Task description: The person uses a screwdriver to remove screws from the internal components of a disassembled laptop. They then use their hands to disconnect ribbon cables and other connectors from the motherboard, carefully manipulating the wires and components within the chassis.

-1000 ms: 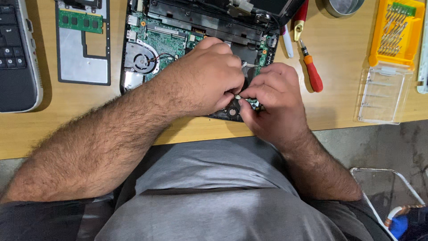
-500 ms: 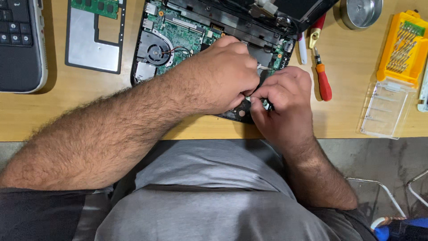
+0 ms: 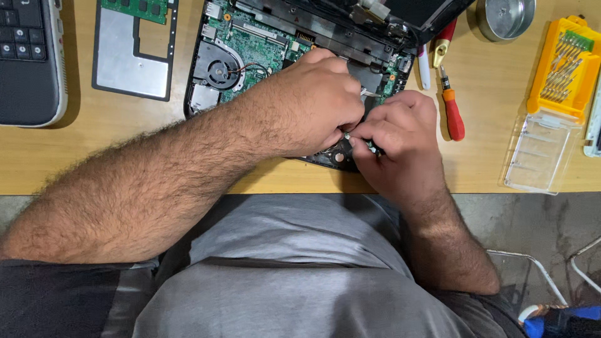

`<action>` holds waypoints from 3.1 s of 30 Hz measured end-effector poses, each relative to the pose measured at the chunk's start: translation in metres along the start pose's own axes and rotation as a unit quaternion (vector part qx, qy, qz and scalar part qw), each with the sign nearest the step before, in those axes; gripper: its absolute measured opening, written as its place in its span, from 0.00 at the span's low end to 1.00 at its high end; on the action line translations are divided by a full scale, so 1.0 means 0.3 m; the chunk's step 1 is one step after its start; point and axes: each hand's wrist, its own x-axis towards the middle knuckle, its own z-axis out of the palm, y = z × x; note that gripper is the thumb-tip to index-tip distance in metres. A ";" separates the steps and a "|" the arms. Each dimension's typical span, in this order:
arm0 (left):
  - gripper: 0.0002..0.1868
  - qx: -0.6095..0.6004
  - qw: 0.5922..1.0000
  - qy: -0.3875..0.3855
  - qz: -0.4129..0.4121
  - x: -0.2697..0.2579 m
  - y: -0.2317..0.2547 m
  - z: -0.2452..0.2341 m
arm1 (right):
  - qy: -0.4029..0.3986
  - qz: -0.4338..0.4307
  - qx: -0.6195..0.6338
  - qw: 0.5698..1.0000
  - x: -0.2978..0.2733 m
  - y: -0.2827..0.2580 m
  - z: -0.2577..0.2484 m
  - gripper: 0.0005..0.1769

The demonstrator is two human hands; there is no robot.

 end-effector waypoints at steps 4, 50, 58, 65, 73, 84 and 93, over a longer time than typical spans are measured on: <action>0.06 0.015 1.000 -0.002 -0.011 0.006 0.006 0.002 | -0.029 -0.026 0.005 0.999 0.018 -0.003 -0.030 0.03; 0.08 0.037 0.998 0.017 0.041 0.016 0.034 -0.089 | 0.144 0.053 0.092 0.984 -0.038 0.028 -0.036 0.07; 0.10 0.060 0.997 0.020 0.032 0.031 0.074 -0.078 | 0.110 0.031 0.097 0.989 -0.053 0.055 -0.045 0.09; 0.08 0.066 0.998 0.008 0.011 0.043 0.108 -0.067 | 0.039 0.016 0.076 0.996 -0.087 0.084 -0.053 0.12; 0.07 0.087 0.995 0.038 -0.011 0.050 0.143 -0.050 | 0.054 0.012 0.064 0.996 -0.077 0.075 -0.048 0.10; 0.06 0.144 0.988 0.006 -0.052 0.062 0.184 -0.047 | 0.064 0.011 0.069 0.995 -0.078 0.077 -0.041 0.05; 0.07 0.158 0.987 0.022 0.006 0.060 0.176 -0.039 | 0.055 0.014 0.059 0.997 -0.079 0.078 -0.042 0.04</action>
